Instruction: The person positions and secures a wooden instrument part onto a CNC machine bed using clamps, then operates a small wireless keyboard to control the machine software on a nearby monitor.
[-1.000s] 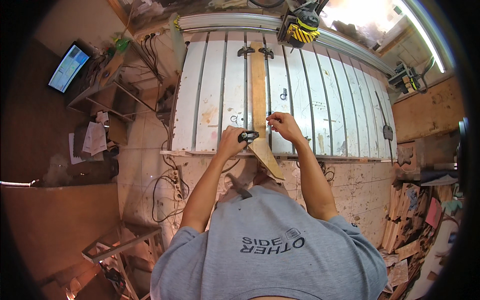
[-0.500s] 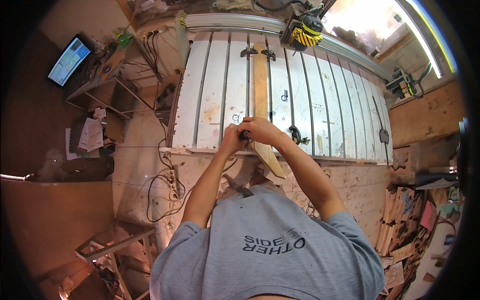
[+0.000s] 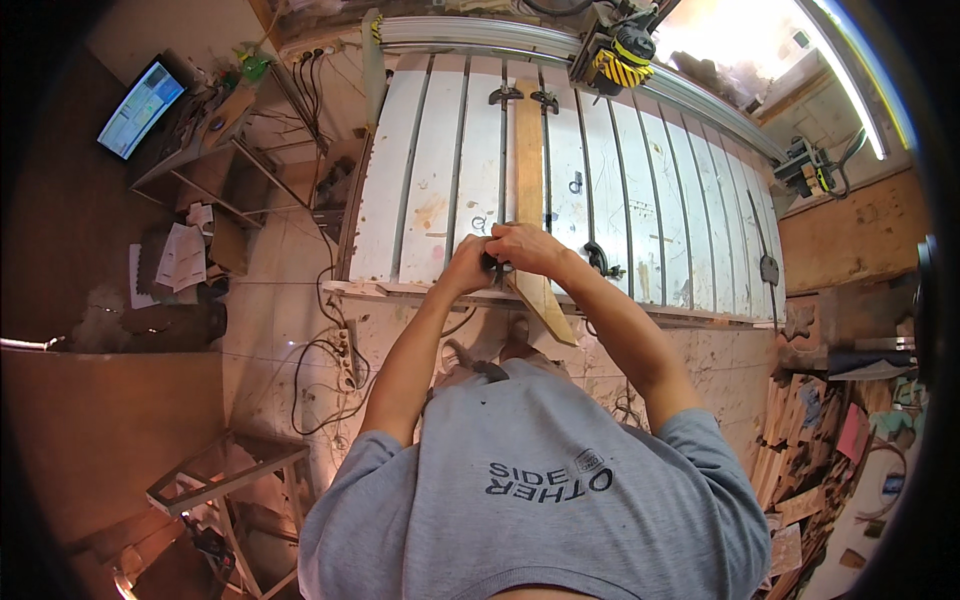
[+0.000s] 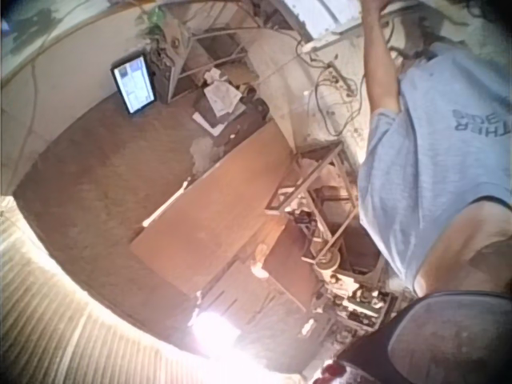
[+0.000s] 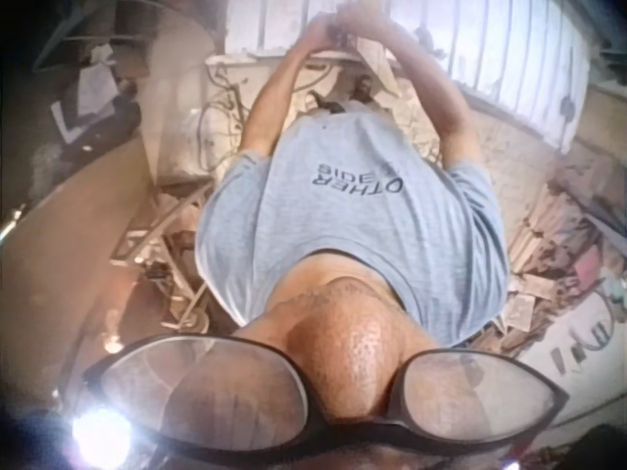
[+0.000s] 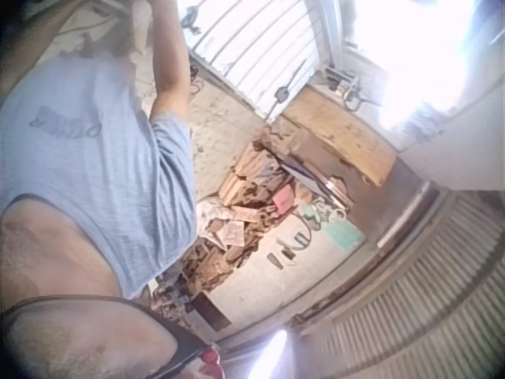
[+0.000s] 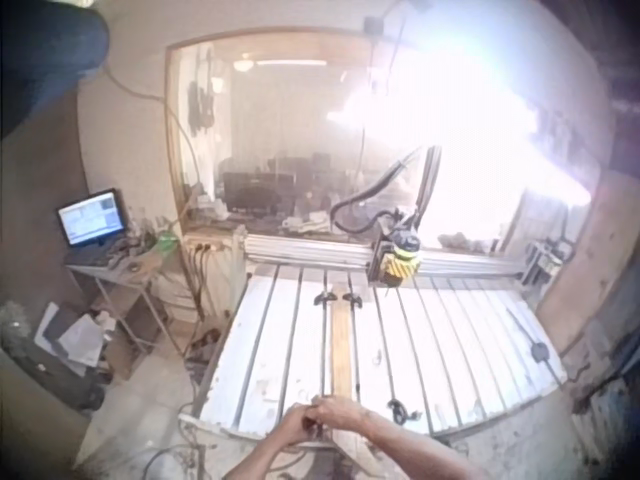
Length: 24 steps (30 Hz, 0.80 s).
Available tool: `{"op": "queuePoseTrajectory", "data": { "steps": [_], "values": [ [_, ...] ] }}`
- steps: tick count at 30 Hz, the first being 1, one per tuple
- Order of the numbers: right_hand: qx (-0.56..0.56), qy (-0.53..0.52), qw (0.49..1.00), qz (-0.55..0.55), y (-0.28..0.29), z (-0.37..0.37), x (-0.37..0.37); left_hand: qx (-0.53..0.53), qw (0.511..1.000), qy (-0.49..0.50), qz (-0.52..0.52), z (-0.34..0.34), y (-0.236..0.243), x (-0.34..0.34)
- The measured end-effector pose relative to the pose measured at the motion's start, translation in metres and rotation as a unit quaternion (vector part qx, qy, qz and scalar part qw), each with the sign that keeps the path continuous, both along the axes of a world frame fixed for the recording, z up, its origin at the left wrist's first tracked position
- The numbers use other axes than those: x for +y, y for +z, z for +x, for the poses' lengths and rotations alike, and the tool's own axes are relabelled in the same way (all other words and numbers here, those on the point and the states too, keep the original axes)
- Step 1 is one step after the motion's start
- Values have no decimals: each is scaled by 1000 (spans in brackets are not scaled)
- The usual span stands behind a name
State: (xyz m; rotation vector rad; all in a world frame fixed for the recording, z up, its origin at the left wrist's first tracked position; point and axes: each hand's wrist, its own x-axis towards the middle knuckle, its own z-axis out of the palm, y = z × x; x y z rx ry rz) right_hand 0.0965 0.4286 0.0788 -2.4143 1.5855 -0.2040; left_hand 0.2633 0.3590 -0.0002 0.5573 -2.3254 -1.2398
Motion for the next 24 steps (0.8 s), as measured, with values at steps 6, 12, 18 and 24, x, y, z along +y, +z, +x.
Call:
{"op": "queuePoseTrajectory", "data": {
  "steps": [6, 12, 18, 24],
  "values": [
    [30, 12, 999, -13, 2, 2, 2, -1, 999, 50, -6, -1, -7, 3],
    [-12, -3, 999, -53, 3, 5, 5, -2, 997, 47, -56, -4, -22, 4],
    [-55, -134, 989, 27, -4, 9, 2, -8, 996, 83, -9, -6, -9, 14],
    [-45, -214, 971, 92, -17, -1, -13, -29, 996, 78, -30, -8, -18, 13]
  ]
}}
